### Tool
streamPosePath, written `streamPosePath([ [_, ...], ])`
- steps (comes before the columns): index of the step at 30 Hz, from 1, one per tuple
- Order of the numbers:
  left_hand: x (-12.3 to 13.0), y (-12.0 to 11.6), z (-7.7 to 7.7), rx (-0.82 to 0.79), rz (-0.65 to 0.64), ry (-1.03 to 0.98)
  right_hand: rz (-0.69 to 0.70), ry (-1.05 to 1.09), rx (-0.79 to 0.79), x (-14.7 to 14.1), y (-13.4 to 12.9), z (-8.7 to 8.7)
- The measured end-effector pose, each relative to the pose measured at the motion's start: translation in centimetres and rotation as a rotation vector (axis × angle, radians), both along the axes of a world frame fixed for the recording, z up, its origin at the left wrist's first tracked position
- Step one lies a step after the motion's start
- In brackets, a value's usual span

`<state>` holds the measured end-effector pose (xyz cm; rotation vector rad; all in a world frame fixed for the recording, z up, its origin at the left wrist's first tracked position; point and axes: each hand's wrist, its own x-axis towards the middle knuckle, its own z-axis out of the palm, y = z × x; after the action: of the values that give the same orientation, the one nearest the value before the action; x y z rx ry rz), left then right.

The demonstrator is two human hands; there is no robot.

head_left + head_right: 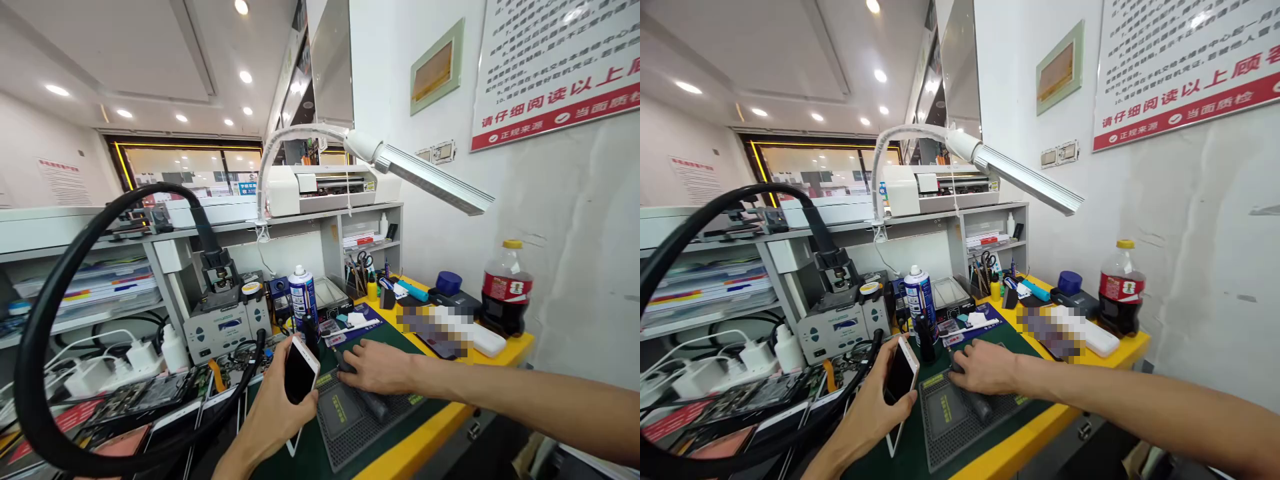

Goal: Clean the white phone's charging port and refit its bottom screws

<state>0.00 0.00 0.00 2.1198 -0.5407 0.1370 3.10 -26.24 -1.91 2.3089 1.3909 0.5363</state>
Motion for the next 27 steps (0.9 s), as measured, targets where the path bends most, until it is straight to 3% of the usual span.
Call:
streamPosePath([
  [3, 0.2, -0.1, -0.6, -0.062, 0.005, 0.022, 0.038, -0.003, 0.004, 0.7, -1.2, 0.5],
  [5, 0.4, -0.1, -0.9, -0.11, 0.008, 0.039, 0.025, 0.043, 0.15, 0.4, -2.0, 1.1],
  [7, 0.5, -0.1, -1.3, -0.156, 0.028, 0.037, -0.018, 0.157, 0.509, -0.2, -2.2, 2.0],
  [10, 0.5, -0.3, -1.7, -0.208, 0.052, -0.016, -0.07, 0.302, 1.25, -1.0, -0.8, 3.6],
  [13, 0.3, -0.6, -1.9, -0.249, 0.064, -0.063, 0.077, 0.516, 1.781, -0.9, 1.9, 6.0],
  [16, 0.3, -0.5, -2.1, -0.308, 0.061, -0.137, 0.243, 0.802, 1.818, 0.3, 4.9, 8.2],
  [19, 0.5, -0.2, -2.5, -0.342, 0.049, -0.177, 0.257, 0.946, 1.772, 1.3, 7.1, 9.2],
  [24, 0.7, 0.1, -3.2, -0.338, 0.007, -0.225, 0.278, 0.855, 1.721, -0.1, 8.3, 8.4],
  [27, 0.6, 0.1, -3.3, -0.328, -0.024, -0.288, 0.344, 0.843, 1.803, -1.8, 8.1, 7.9],
])
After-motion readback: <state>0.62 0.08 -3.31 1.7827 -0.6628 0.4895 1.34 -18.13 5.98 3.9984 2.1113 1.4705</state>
